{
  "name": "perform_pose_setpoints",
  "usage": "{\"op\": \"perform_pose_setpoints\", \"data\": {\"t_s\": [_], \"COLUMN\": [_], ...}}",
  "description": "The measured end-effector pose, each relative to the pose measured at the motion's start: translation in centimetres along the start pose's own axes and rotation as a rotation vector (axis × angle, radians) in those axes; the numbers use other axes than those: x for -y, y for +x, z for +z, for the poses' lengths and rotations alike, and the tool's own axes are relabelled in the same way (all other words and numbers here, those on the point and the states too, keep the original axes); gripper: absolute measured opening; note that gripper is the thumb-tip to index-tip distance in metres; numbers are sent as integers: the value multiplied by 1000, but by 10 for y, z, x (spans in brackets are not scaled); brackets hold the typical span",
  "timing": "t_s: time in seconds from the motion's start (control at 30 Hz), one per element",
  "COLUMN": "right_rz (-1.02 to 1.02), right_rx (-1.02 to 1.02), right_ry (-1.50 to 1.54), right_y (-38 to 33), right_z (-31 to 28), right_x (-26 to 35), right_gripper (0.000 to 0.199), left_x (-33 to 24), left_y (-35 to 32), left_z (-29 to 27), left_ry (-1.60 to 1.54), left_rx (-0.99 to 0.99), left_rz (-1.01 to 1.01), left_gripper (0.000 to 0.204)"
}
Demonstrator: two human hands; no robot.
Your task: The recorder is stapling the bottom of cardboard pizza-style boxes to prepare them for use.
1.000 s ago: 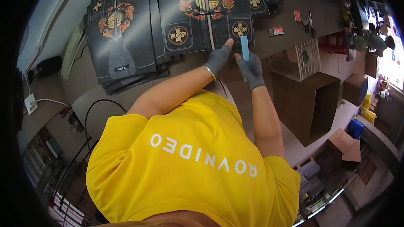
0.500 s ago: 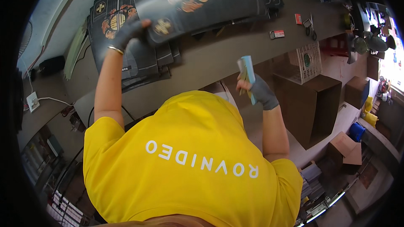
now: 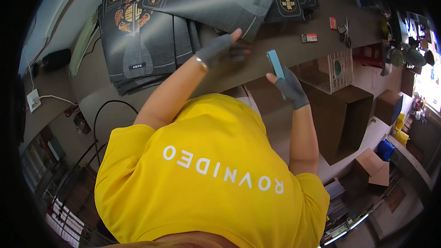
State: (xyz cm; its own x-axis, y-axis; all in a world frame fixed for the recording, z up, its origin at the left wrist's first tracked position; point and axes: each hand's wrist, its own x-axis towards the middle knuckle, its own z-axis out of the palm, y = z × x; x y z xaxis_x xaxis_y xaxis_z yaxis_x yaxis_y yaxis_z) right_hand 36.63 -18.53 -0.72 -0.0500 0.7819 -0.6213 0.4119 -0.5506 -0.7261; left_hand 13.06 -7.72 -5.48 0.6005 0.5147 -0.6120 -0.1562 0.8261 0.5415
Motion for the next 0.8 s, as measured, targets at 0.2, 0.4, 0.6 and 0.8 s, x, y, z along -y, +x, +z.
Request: {"op": "perform_pose_setpoints", "data": {"t_s": [0.2, 0.4, 0.6, 0.8], "right_rz": [-19, -11, 34, -210], "right_rx": [84, 251, 159, 36], "right_ry": [-95, 96, -88, -396], "right_y": [12, 22, 14, 20], "right_z": [8, 41, 64, 82], "right_x": [28, 17, 46, 31], "right_gripper": [48, 43, 30, 30], "left_x": [36, 56, 44, 58], "left_y": [22, -8, -33, -35], "left_z": [-10, -36, -28, -39], "left_ry": [-50, 377, 296, 314], "left_rx": [-53, -92, -84, -165], "left_rz": [178, 159, 162, 176], "left_gripper": [30, 30, 32, 32]}}
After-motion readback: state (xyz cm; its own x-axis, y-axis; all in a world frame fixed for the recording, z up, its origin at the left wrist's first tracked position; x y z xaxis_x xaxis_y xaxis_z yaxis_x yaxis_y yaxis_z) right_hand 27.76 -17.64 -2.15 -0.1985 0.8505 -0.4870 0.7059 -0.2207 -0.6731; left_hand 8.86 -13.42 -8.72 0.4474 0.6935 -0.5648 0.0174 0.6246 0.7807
